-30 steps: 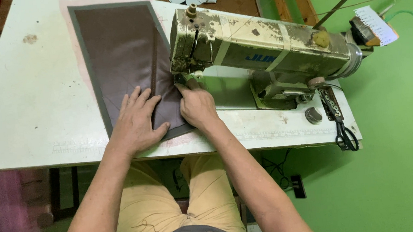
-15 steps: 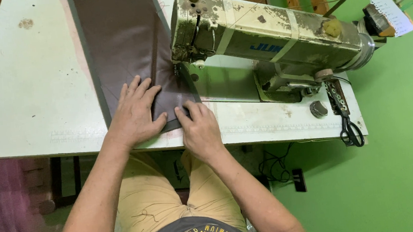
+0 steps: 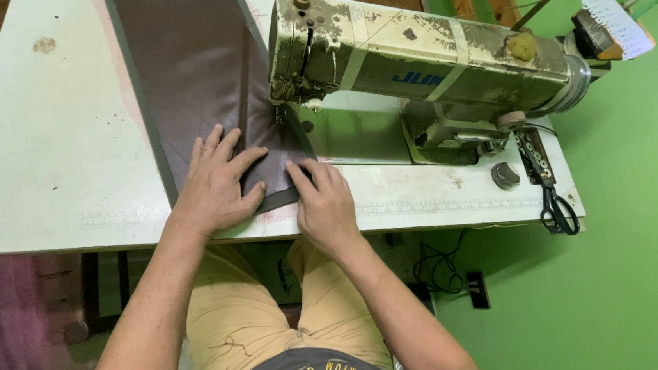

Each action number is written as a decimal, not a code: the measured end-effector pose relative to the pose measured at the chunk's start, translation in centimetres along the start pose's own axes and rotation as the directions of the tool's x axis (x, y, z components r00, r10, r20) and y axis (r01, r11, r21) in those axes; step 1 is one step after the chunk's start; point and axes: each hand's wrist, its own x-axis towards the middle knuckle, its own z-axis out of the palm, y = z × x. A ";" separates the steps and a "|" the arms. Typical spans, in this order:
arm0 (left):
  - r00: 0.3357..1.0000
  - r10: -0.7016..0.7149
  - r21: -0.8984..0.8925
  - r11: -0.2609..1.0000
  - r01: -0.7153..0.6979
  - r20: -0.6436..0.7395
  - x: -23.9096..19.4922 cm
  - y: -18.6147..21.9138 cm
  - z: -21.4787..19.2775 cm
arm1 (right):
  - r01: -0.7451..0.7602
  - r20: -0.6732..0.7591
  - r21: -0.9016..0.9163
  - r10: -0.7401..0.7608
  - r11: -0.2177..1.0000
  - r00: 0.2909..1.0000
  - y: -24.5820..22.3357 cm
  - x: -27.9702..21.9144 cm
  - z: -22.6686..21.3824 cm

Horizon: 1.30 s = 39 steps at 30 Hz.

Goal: Threading an industrial sewing machine and sewing a quilted pattern onto a piece of brown material.

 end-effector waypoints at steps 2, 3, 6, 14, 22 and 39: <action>1.000 0.004 -0.002 1.000 -0.004 0.009 -0.2 0.3 0.2 | -0.029 0.031 -0.018 0.030 0.999 0.999 0.4 0.7 0.4; 1.000 -0.001 0.000 1.000 0.001 0.010 -0.3 0.3 0.1 | -0.048 0.060 -0.032 0.050 0.998 0.997 0.5 1.4 0.7; 1.000 0.003 -0.005 1.000 -0.003 0.000 -0.1 0.3 0.2 | -0.102 0.094 -0.046 0.106 0.994 0.990 0.8 3.5 1.3; 1.000 0.014 0.008 1.000 -0.014 -0.010 -0.2 0.3 0.3 | -0.032 0.101 -0.043 0.036 0.999 0.994 -1.4 0.1 -0.5; 0.998 0.059 0.009 0.998 -0.059 0.002 -0.3 -0.3 0.0 | -0.034 0.032 0.023 0.034 0.999 0.999 -0.6 -1.3 -2.0; 0.997 0.073 0.158 0.985 -0.073 0.007 1.2 -1.3 0.7 | -0.077 0.093 -0.041 0.081 0.996 0.992 -0.3 -0.6 -2.3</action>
